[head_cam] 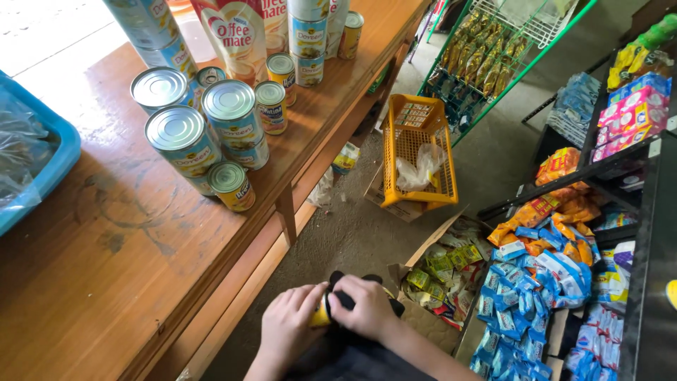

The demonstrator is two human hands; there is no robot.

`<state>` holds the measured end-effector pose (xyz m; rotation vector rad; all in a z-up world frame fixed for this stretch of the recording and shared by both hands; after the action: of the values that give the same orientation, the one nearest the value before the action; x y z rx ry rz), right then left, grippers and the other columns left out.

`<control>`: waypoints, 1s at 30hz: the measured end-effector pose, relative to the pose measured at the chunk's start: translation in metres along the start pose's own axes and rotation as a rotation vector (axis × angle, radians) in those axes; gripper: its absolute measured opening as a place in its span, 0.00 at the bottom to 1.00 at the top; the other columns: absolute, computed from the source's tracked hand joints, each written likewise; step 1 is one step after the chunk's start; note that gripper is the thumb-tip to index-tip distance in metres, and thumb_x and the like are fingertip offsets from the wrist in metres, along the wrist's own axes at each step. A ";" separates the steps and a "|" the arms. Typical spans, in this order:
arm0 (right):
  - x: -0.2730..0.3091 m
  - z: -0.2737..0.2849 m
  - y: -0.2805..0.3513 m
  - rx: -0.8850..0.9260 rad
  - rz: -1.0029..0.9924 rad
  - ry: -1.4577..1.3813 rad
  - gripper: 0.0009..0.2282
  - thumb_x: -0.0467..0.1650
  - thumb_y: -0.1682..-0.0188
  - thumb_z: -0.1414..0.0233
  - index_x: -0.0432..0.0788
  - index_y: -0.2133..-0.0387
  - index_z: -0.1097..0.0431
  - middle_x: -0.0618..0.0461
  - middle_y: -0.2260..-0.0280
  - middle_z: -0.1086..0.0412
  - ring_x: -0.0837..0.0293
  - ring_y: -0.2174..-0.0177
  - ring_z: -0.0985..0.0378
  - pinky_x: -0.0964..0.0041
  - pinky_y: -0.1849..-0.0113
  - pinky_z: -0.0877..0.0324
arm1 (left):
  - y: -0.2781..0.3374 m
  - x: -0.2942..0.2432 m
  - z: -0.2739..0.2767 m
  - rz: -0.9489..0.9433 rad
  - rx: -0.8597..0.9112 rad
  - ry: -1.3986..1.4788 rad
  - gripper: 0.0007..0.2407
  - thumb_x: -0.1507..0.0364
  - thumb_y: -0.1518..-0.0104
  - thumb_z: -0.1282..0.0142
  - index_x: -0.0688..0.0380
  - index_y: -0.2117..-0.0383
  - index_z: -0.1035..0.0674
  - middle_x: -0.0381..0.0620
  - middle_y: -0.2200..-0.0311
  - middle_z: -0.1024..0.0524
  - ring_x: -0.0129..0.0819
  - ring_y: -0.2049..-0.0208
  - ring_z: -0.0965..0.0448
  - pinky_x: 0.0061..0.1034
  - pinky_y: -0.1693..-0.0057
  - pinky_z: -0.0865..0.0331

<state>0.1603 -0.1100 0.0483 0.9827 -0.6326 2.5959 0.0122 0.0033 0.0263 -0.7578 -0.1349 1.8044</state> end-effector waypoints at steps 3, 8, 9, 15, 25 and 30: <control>0.017 0.010 -0.001 0.018 0.088 -0.058 0.05 0.30 0.60 0.43 0.42 0.73 0.27 0.52 0.75 0.26 0.53 0.80 0.25 0.64 0.75 0.29 | -0.001 -0.002 0.000 0.018 -0.016 0.038 0.27 0.68 0.63 0.35 0.50 0.49 0.22 0.39 0.56 0.21 0.35 0.61 0.20 0.26 0.55 0.28; -0.004 -0.003 -0.008 -0.024 0.000 0.020 0.05 0.31 0.59 0.43 0.41 0.72 0.27 0.53 0.72 0.23 0.53 0.77 0.22 0.63 0.73 0.27 | -0.002 -0.008 0.008 -0.039 -0.021 -0.067 0.28 0.66 0.63 0.35 0.51 0.49 0.23 0.39 0.56 0.21 0.34 0.62 0.19 0.28 0.55 0.28; -0.006 -0.009 -0.005 -0.037 0.002 0.085 0.05 0.31 0.58 0.43 0.42 0.72 0.27 0.54 0.72 0.24 0.52 0.77 0.23 0.62 0.74 0.28 | -0.001 -0.008 0.009 -0.025 -0.056 -0.158 0.25 0.65 0.60 0.36 0.49 0.50 0.22 0.37 0.57 0.20 0.31 0.63 0.19 0.27 0.56 0.28; 0.020 0.004 -0.002 -0.001 0.075 0.102 0.03 0.31 0.57 0.44 0.44 0.73 0.28 0.53 0.75 0.27 0.52 0.80 0.26 0.62 0.75 0.31 | 0.005 0.002 -0.012 0.014 0.017 -0.058 0.28 0.66 0.62 0.34 0.49 0.47 0.23 0.40 0.57 0.21 0.34 0.63 0.20 0.27 0.56 0.27; 0.017 0.005 0.001 -0.025 0.077 0.079 0.02 0.29 0.54 0.46 0.43 0.74 0.29 0.52 0.77 0.29 0.50 0.81 0.29 0.60 0.77 0.33 | 0.002 -0.001 -0.006 0.048 -0.011 -0.060 0.27 0.66 0.62 0.35 0.50 0.48 0.22 0.38 0.56 0.21 0.33 0.60 0.20 0.27 0.53 0.28; 0.031 0.021 -0.010 -0.061 0.134 -0.054 0.02 0.27 0.57 0.44 0.40 0.73 0.26 0.51 0.76 0.26 0.53 0.81 0.26 0.64 0.76 0.31 | 0.003 -0.006 -0.006 -0.050 0.010 0.051 0.30 0.65 0.65 0.33 0.53 0.48 0.23 0.42 0.55 0.21 0.37 0.60 0.20 0.30 0.53 0.27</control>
<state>0.1532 -0.1080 0.0867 1.0268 -0.8133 2.6550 0.0136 -0.0052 0.0232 -0.7861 -0.1101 1.7356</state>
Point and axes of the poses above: each hand's wrist, its own y-axis away from the middle knuckle, its own z-axis out of the back of the hand, x = y × z, the point moved 1 cm from there along -y, towards the middle knuckle
